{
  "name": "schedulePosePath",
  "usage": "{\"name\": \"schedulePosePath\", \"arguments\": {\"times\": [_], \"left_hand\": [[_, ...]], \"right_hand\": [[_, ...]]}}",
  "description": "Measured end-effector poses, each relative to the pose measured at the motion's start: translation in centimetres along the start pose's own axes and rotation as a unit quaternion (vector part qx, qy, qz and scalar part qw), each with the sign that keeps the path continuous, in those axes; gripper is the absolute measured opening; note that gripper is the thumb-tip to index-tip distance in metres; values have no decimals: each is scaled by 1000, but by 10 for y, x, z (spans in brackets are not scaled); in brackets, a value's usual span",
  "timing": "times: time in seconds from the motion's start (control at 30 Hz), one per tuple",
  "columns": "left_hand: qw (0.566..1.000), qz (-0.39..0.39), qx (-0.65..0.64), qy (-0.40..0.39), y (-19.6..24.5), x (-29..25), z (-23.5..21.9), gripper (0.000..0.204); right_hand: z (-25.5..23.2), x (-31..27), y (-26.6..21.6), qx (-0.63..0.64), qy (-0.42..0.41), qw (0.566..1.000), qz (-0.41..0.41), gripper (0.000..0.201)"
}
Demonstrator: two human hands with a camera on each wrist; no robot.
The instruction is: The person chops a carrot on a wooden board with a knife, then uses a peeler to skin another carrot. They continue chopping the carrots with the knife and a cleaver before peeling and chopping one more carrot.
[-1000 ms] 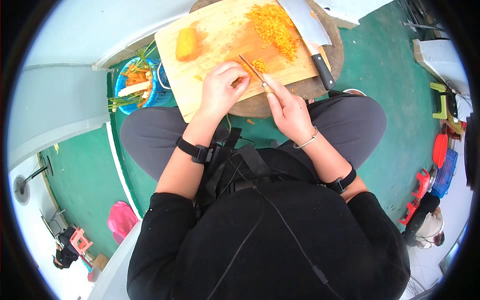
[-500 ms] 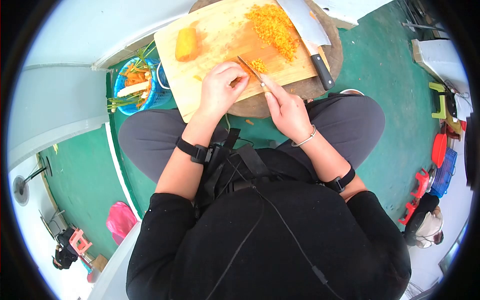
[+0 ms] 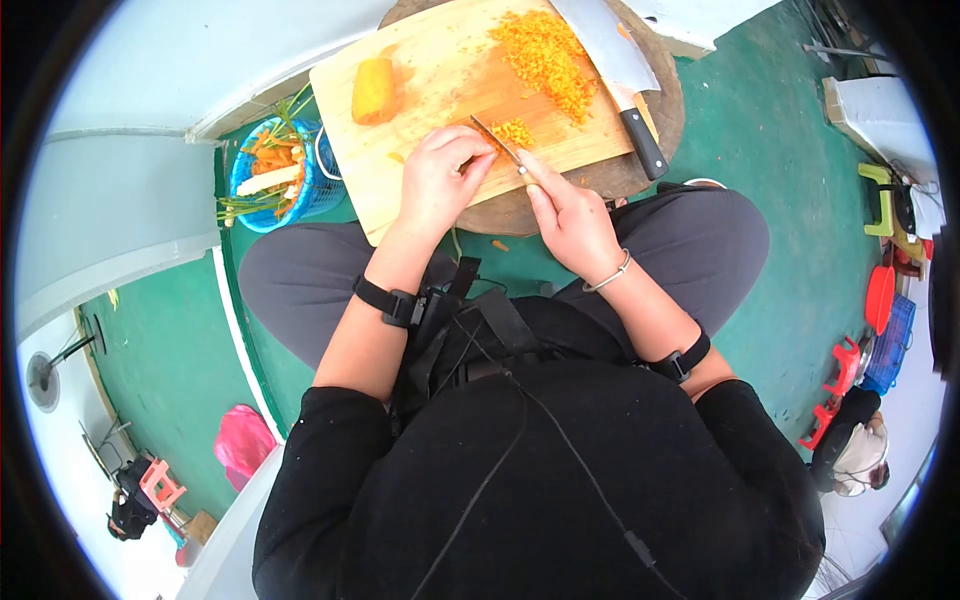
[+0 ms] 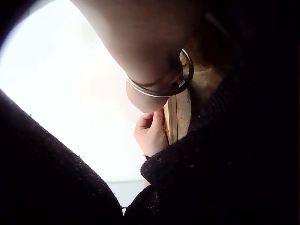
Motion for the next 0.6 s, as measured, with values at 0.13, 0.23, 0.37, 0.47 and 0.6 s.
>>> {"name": "schedulePosePath", "arguments": {"times": [0.13, 0.23, 0.37, 0.47, 0.6], "left_hand": [[1000, 17, 11, 1, -1, 1, 0, 11], [998, 49, 26, 21, 6, -2, -1, 13], [998, 30, 38, 43, 6, -4, -5, 13], [998, 21, 35, 36, 3, -4, -5, 13], [999, 16, 25, 37, 2, -3, -4, 11]], "right_hand": [[8, 1, 5, -47, -36, 998, 31, 38], [7, 2, 6, -22, -20, 999, 16, 38], [5, 3, 5, -16, -26, 999, 21, 38], [5, 1, 6, 21, -10, 1000, 16, 38], [-2, 1, -1, 26, 10, 1000, -15, 39]]}}
Point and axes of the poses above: each hand's wrist, its own x-axis towards the middle knuckle, its own z-axis out of the palm, y = z × x, the point moved 7 cm from there along x, towards the middle knuckle, and after that the axes turned 7 degrees about -z, right-handed, at the moved point
